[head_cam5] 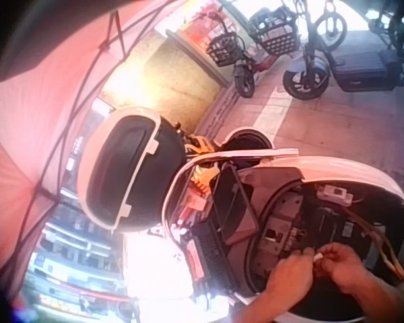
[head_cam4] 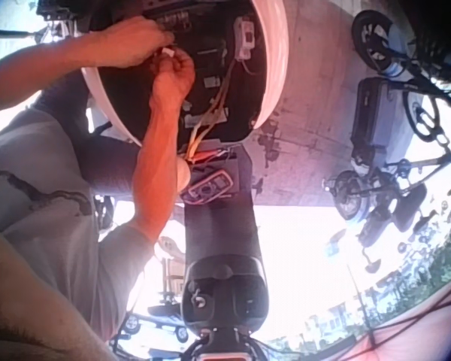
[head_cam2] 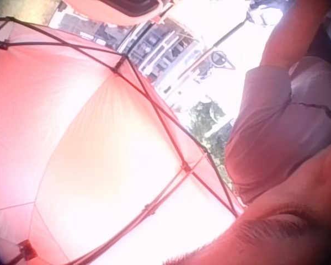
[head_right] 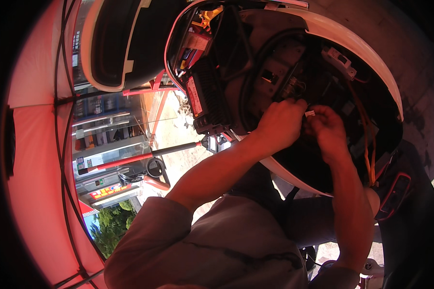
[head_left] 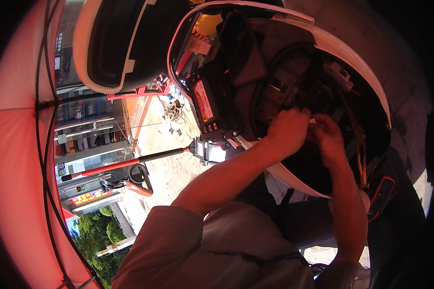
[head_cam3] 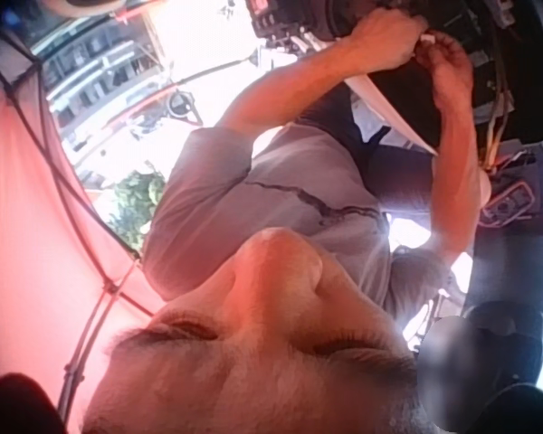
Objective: The person works inside the open compartment of a white scooter, manipulating small white connectors and wires with both hands. They repeatedly connect and disconnect the connectors, then pick up a black electronic control unit and attach a connector to it before placing it back into the compartment.
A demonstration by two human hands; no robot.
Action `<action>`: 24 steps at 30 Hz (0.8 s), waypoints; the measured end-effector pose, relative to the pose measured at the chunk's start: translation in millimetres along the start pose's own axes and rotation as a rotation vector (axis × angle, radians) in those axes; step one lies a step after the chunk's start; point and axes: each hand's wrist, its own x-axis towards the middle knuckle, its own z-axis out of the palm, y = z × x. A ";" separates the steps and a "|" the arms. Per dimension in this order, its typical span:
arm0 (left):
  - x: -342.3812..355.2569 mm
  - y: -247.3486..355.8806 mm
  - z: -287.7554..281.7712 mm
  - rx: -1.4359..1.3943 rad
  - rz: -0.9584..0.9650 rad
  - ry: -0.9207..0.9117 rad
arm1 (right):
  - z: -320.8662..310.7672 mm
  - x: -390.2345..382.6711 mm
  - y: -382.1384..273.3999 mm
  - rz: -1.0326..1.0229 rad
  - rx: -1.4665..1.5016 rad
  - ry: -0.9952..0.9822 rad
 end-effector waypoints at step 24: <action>0.1 3.1 -2.8 -0.036 -0.063 -0.048 | 4.3 -3.6 -3.5 0.003 -0.020 0.028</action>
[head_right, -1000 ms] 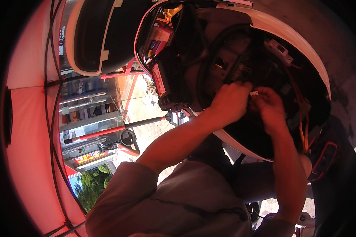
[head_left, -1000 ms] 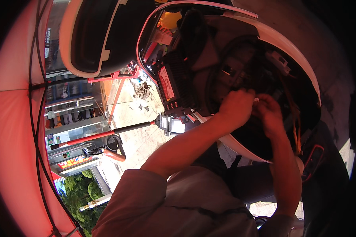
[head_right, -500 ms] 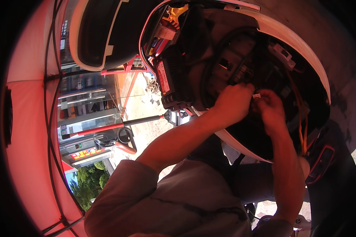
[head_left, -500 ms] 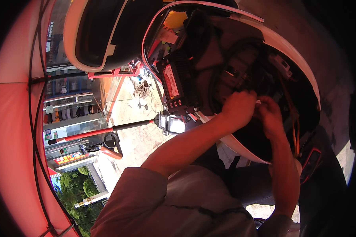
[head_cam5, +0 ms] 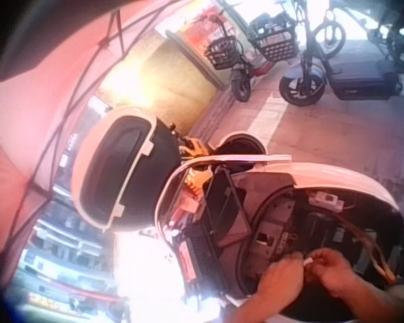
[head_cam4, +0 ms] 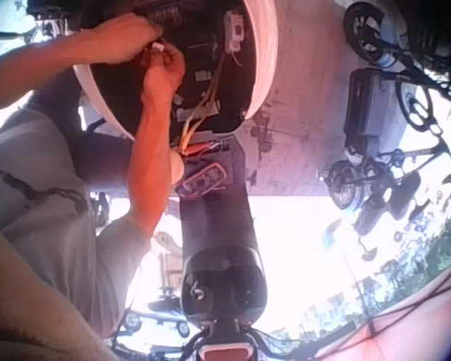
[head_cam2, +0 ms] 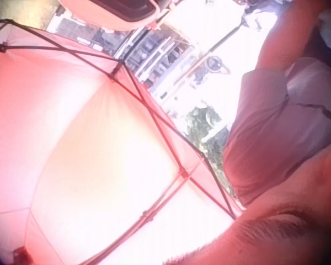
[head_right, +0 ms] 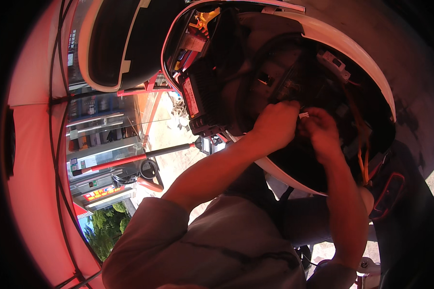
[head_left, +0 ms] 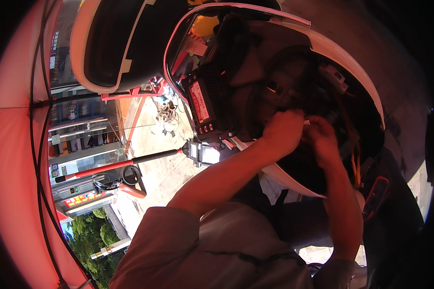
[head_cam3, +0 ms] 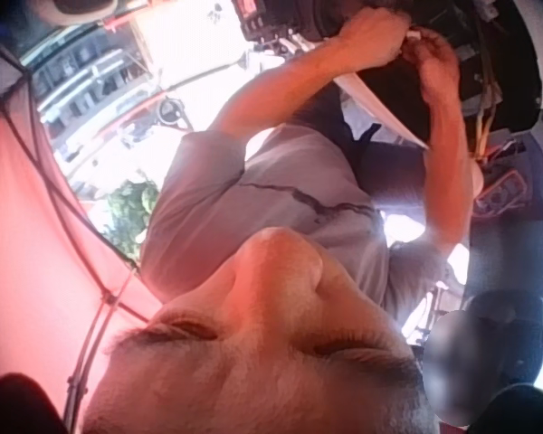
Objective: The person works inside the open compartment of a white scooter, manipulating small white connectors and wires with both hands. They repeatedly connect and disconnect the connectors, then pick up a black electronic control unit and attach a connector to it before placing it back into the compartment.
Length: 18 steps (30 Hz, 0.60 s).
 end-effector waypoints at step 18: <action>0.8 -4.5 -0.5 0.112 0.082 0.088 | 4.4 5.5 6.7 -0.048 0.020 0.002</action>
